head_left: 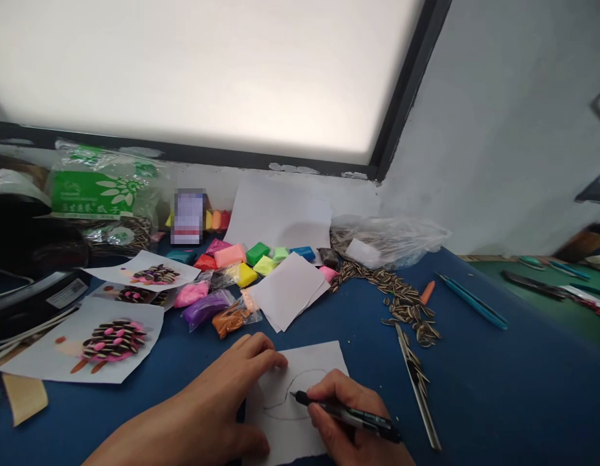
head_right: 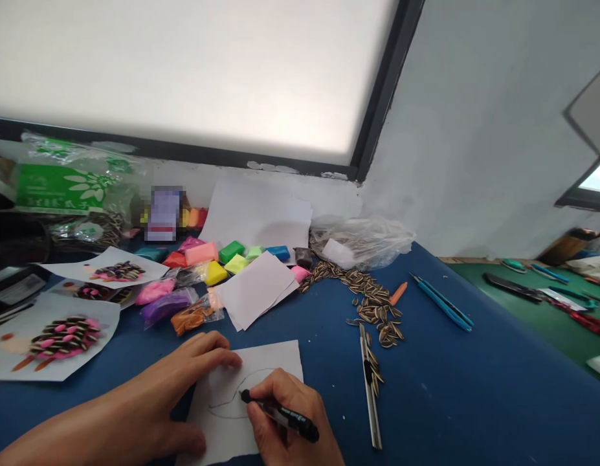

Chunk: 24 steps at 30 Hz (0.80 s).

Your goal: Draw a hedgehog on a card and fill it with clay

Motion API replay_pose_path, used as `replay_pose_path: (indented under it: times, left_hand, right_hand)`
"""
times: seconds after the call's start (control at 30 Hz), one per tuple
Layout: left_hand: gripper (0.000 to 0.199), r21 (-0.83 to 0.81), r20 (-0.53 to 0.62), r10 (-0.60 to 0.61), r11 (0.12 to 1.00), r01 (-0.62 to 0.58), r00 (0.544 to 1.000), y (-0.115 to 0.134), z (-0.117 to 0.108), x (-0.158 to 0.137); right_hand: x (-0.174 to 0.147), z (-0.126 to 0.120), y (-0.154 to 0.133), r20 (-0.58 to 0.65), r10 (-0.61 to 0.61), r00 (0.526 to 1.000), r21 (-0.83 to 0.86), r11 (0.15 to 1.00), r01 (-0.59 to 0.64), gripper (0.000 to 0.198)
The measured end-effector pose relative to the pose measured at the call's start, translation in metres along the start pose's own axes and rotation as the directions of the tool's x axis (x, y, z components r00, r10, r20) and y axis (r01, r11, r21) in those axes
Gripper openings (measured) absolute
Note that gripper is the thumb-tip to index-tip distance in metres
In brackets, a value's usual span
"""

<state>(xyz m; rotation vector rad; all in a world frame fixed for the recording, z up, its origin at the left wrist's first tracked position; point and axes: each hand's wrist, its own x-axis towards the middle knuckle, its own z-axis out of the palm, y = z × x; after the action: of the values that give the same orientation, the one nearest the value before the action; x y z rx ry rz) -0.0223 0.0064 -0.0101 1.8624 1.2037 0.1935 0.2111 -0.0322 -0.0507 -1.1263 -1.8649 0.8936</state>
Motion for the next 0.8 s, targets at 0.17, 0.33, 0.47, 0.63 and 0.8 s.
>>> replay_pose_path:
  times: [0.17,0.33,0.47,0.63,0.8]
  left_hand:
    - [0.071,0.004,0.01,-0.004,1.0,0.004,1.0,-0.0004,-0.0009,0.0006]
    - [0.072,0.006,0.011,0.005,1.0,-0.005,1.0,-0.0044,0.0003,-0.001]
    - [0.068,0.015,0.009,0.009,1.0,-0.009,1.0,-0.0017,-0.0001,-0.0008]
    - [0.071,0.005,0.009,-0.002,1.0,0.002,1.0,0.0027,-0.0017,-0.001]
    - [0.07,0.004,0.003,-0.003,1.0,0.003,1.0,-0.0003,-0.0004,-0.0011]
  right_hand:
    - [0.0006,-0.0006,0.0014,0.025,-0.009,1.0,-0.012,1.0,0.009,0.009]
    - [0.0011,-0.0025,0.0012,0.04,-0.01,0.999,-0.024,1.0,0.011,0.011]
    - [0.0013,-0.0032,0.0001,0.052,0.011,0.999,-0.025,1.0,-0.01,0.01]
    - [0.0012,-0.0031,0.0003,0.049,0.017,0.999,-0.034,0.999,-0.015,0.012]
    - [0.0019,-0.0031,-0.0009,0.053,0.007,0.999,-0.045,0.999,-0.005,0.01]
